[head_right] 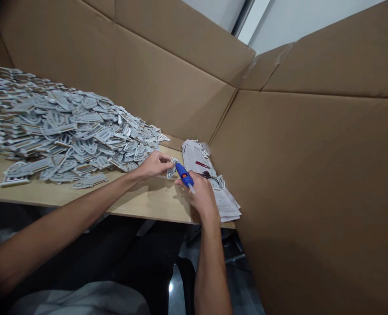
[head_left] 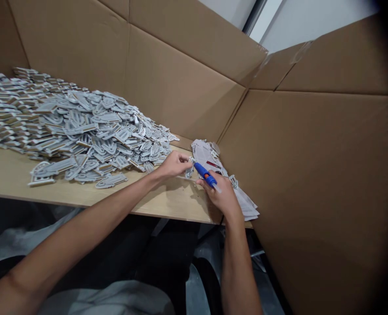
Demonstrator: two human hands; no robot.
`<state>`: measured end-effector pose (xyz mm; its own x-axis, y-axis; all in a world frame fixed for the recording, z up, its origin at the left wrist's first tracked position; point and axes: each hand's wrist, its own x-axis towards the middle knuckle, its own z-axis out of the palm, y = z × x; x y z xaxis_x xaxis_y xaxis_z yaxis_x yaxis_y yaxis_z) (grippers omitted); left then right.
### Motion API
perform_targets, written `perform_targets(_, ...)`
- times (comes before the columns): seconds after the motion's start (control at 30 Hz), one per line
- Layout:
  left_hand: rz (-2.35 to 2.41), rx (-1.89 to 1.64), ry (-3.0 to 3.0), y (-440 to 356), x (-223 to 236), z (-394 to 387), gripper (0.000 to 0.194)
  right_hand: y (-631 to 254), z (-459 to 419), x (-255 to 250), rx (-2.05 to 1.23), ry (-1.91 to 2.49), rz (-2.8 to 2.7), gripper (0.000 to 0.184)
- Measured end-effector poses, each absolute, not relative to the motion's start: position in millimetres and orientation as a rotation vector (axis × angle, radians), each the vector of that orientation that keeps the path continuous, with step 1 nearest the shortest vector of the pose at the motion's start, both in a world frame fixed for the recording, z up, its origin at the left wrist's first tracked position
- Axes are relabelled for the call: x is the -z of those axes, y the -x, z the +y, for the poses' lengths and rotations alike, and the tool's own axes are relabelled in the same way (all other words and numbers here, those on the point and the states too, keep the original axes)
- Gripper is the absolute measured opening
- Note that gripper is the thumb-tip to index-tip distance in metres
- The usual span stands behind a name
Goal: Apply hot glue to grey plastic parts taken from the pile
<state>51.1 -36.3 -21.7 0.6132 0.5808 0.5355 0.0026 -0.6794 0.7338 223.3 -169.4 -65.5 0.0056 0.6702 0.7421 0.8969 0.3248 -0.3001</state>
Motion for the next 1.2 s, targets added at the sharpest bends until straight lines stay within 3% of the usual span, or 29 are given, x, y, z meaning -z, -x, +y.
perform_targets(0.3,0.564,-0.915,-2.108,-43.4,13.2,-40.1,0.028,-207.3,-171.4,64.7,0.492,1.549,-1.782,0.020)
perform_targets(0.47,0.554,-0.749,-2.052,-43.4,11.9,-40.3,0.029,-203.9,-164.4,67.3,0.629,1.479,-1.398,0.026)
perform_targets(0.53,0.499,-0.712,-2.027,-43.2,9.7,-41.3,0.028,-208.3,-157.3,70.4,0.484,1.360,-1.277,0.035)
perform_targets(0.67,0.365,-0.507,-2.044,-39.5,4.8,-46.1,0.026,-215.0,-142.5,75.5,-0.118,1.072,-1.097,0.050)
perform_targets(0.87,0.319,-0.075,-2.159,-36.5,8.9,-48.5,0.026,-208.8,-144.1,68.7,-0.621,0.607,-1.024,0.052)
perform_targets(1.0,0.370,-0.155,-2.165,-37.8,9.8,-45.5,0.026,-212.3,-156.3,66.2,-0.710,0.594,-1.113,0.056)
perform_targets(1.2,0.294,-0.167,-2.026,-34.9,6.9,-44.9,0.033,-223.8,-155.4,76.8,-0.434,1.081,-1.267,0.054)
